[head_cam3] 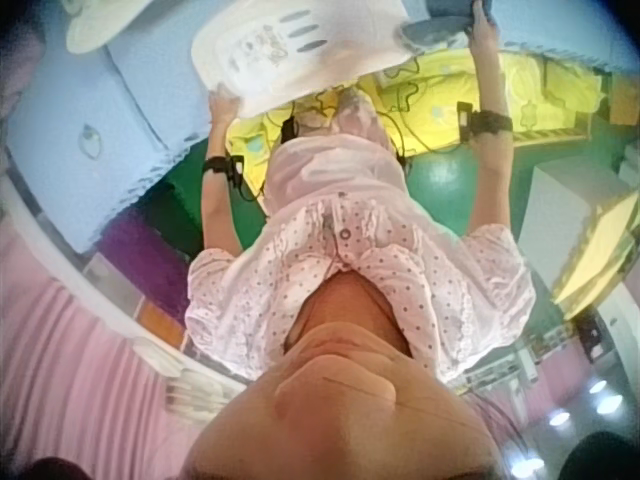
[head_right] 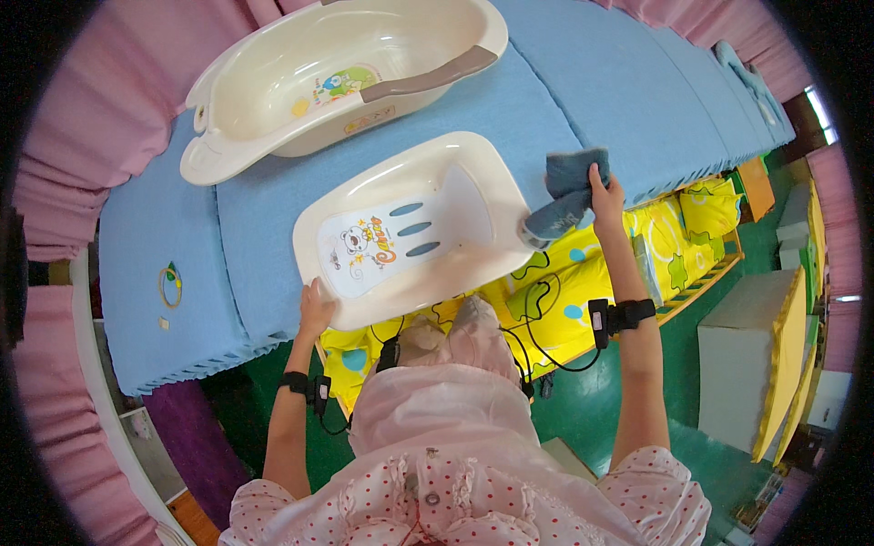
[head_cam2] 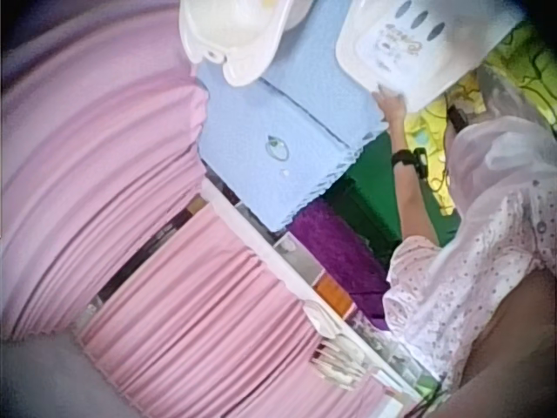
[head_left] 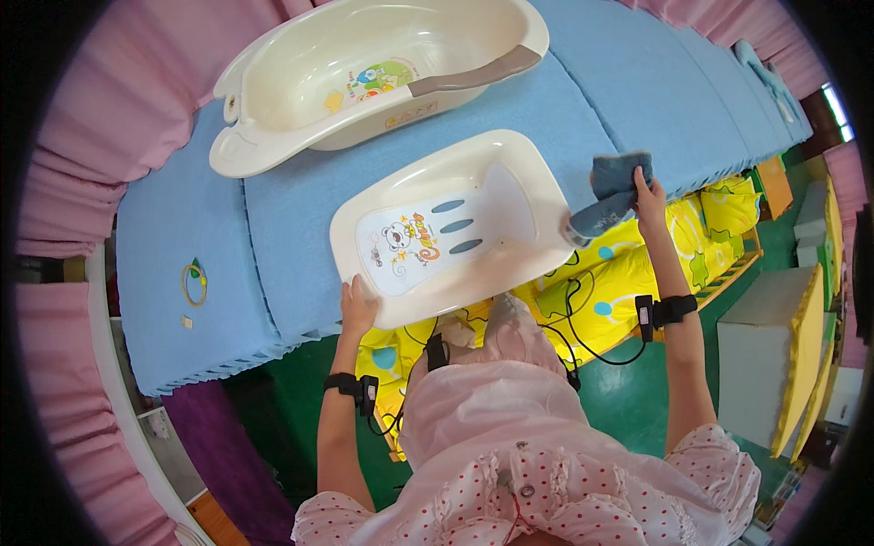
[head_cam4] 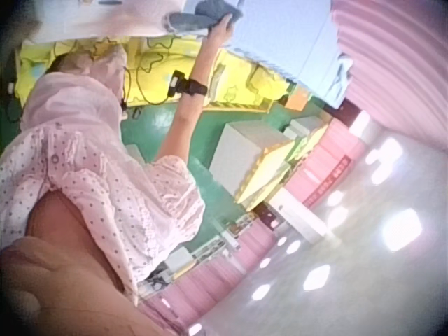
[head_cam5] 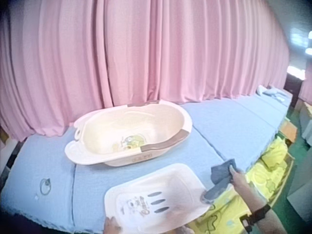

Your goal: The person washes a cloth in a basin, wrings it out, and then wipes the interior and exterior surfaces of a plastic baby bathtub.

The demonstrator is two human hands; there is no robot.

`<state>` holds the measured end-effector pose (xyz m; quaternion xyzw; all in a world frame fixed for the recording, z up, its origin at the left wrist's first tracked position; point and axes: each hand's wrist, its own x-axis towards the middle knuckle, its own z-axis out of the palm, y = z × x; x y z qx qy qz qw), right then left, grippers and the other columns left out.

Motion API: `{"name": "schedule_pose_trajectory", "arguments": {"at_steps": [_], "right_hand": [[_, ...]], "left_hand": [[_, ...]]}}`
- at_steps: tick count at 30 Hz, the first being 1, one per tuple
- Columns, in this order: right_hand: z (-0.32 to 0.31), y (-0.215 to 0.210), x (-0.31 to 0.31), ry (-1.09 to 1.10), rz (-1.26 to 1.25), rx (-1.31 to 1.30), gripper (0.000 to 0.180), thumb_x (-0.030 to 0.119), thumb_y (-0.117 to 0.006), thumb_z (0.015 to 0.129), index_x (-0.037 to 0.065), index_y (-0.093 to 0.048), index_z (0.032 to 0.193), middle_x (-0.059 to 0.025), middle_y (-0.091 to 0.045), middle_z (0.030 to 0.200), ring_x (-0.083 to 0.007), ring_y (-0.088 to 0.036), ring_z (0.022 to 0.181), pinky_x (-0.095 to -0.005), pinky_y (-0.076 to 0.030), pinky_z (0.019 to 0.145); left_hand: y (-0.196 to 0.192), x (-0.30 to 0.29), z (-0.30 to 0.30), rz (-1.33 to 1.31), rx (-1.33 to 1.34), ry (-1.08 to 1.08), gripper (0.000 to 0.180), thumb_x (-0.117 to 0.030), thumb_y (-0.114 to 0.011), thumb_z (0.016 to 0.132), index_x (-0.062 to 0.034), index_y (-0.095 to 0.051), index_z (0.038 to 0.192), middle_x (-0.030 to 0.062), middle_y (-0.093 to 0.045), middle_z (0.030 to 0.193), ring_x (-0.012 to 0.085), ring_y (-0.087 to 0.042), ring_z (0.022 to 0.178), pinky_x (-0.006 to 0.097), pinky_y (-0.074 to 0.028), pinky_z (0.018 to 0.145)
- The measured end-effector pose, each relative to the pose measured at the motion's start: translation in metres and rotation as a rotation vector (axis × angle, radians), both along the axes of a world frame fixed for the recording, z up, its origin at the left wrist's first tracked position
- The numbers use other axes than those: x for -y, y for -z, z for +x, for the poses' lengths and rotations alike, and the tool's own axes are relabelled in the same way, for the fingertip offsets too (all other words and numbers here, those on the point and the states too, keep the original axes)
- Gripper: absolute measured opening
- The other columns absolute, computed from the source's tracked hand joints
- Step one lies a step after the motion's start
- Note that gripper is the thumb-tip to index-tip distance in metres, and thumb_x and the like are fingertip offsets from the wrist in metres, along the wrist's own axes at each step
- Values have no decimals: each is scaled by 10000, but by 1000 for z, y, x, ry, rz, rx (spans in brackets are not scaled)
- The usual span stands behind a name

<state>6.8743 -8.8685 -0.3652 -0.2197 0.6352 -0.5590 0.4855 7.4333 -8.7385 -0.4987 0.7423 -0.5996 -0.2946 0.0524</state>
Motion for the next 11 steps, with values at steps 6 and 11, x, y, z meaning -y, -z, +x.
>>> {"name": "schedule_pose_trajectory", "arguments": {"at_steps": [6, 11], "right_hand": [[39, -23, 0, -15, -30, 380, 230, 282, -596, 799, 110, -560, 947, 6, -573, 871, -124, -533, 813, -309, -414, 726], [14, -4, 9, -171, -150, 50, 318, 304, -607, 767, 187, -546, 1057, 24, -564, 981, -103, -510, 884, -413, -372, 795]], "left_hand": [[-4, 0, -10, 137, 117, 49, 830, -293, -633, 733, -91, -146, 1374, 254, -1, 1409, 421, -180, 1269, 444, -271, 1005], [-10, 0, -6, 182, 82, 29, 870, -282, -659, 711, -152, -128, 1387, 184, -5, 1434, 393, -136, 1295, 481, -269, 1003]]}}
